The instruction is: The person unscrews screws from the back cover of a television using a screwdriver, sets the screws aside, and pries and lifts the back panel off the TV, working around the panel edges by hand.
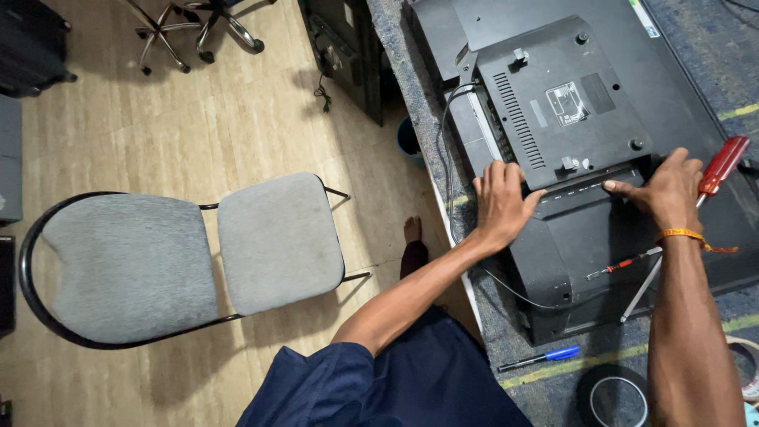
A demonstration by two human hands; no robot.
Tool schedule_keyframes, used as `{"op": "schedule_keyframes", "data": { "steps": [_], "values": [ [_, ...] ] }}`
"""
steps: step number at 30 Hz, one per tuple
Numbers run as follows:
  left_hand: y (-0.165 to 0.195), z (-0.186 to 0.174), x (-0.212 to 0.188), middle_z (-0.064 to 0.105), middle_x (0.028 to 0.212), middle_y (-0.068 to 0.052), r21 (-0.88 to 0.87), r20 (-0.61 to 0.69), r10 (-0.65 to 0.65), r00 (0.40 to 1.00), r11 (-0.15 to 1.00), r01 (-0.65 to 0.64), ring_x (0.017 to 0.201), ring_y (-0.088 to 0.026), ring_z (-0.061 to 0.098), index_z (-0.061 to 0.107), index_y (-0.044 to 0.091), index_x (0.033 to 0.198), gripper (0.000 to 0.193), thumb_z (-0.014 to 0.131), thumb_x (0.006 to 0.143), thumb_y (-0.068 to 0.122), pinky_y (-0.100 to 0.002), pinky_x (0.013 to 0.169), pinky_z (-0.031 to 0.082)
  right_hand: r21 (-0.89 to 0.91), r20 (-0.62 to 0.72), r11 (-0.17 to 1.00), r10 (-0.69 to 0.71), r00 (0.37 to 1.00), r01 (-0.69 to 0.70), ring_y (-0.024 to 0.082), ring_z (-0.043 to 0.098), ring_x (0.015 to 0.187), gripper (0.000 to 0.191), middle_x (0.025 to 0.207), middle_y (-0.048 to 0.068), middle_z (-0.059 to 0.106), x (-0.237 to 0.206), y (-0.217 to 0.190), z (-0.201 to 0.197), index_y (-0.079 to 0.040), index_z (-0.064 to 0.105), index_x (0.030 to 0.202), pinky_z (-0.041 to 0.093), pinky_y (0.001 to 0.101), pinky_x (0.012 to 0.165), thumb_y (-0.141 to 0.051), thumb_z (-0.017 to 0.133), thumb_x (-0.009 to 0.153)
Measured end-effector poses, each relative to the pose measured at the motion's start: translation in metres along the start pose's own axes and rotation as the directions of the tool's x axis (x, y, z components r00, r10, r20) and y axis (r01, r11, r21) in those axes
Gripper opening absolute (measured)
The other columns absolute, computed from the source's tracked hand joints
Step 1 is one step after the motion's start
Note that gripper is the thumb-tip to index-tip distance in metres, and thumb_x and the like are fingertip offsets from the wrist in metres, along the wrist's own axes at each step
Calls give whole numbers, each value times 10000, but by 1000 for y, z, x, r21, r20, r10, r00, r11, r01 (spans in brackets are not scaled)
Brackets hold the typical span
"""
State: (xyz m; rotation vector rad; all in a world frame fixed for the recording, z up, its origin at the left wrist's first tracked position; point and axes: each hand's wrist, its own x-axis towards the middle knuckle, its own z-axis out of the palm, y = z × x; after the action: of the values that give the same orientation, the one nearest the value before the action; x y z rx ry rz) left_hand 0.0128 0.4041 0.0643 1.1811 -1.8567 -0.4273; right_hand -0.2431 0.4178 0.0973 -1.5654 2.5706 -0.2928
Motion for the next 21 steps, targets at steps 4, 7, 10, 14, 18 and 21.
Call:
{"op": "schedule_keyframes", "data": {
  "steps": [4, 7, 10, 14, 18, 21],
  "values": [
    [3, 0, 8, 628, 1003, -110, 28, 113, 579, 808, 811, -585, 1030, -238, 590, 667, 41, 1006, 390, 668, 999, 431, -374, 1006, 441, -20, -17, 1000, -6, 1000, 6, 558, 538, 1213, 1096, 1275, 391, 527, 0, -3, -2, 145, 471, 1207, 473, 563, 1022, -570, 997, 564],
    [5, -1, 15, 683, 989, -109, -178, 157, 783, 602, 622, -762, 1025, -273, 634, 653, -4, 920, 563, 542, 895, 547, -395, 1006, 455, -24, -14, 1000, 14, 1000, -14, 562, 548, 1183, 1116, 1256, 390, 529, 2, -5, -4, 135, 480, 1232, 483, 574, 979, -574, 997, 544],
    [6, -1, 17, 690, 889, -102, -141, 458, 707, 539, 657, -741, 937, -263, 656, 666, -6, 798, 624, 550, 930, 593, -387, 1033, 486, -25, -19, 999, 22, 1000, -23, 551, 568, 1168, 1081, 1211, 380, 536, 3, -5, -3, 139, 489, 1196, 502, 570, 963, -591, 979, 567],
    [5, 4, 12, 687, 885, -130, -128, 363, 696, 619, 696, -707, 957, -285, 676, 655, -11, 879, 609, 517, 950, 578, -367, 1001, 509, -11, -30, 1000, -13, 999, 13, 552, 566, 1167, 1069, 1180, 370, 539, 2, 1, 1, 143, 489, 1174, 502, 565, 980, -605, 968, 581],
    [1, 12, 8, 665, 814, -118, -159, 394, 658, 642, 737, -657, 846, -282, 678, 664, -32, 959, 616, 496, 971, 561, -363, 907, 537, -18, -47, 999, -34, 998, 33, 542, 563, 1183, 1049, 1207, 364, 538, 4, 8, 8, 138, 496, 1173, 498, 556, 1008, -598, 968, 593],
    [-1, 20, 8, 653, 791, -132, -160, 337, 677, 654, 726, -669, 847, -301, 687, 619, -9, 863, 607, 490, 969, 574, -370, 919, 554, -13, -28, 1000, -9, 1000, 8, 549, 553, 1178, 1059, 1237, 372, 532, 9, 11, 10, 140, 497, 1168, 489, 558, 998, -585, 982, 569]
  ]
}}
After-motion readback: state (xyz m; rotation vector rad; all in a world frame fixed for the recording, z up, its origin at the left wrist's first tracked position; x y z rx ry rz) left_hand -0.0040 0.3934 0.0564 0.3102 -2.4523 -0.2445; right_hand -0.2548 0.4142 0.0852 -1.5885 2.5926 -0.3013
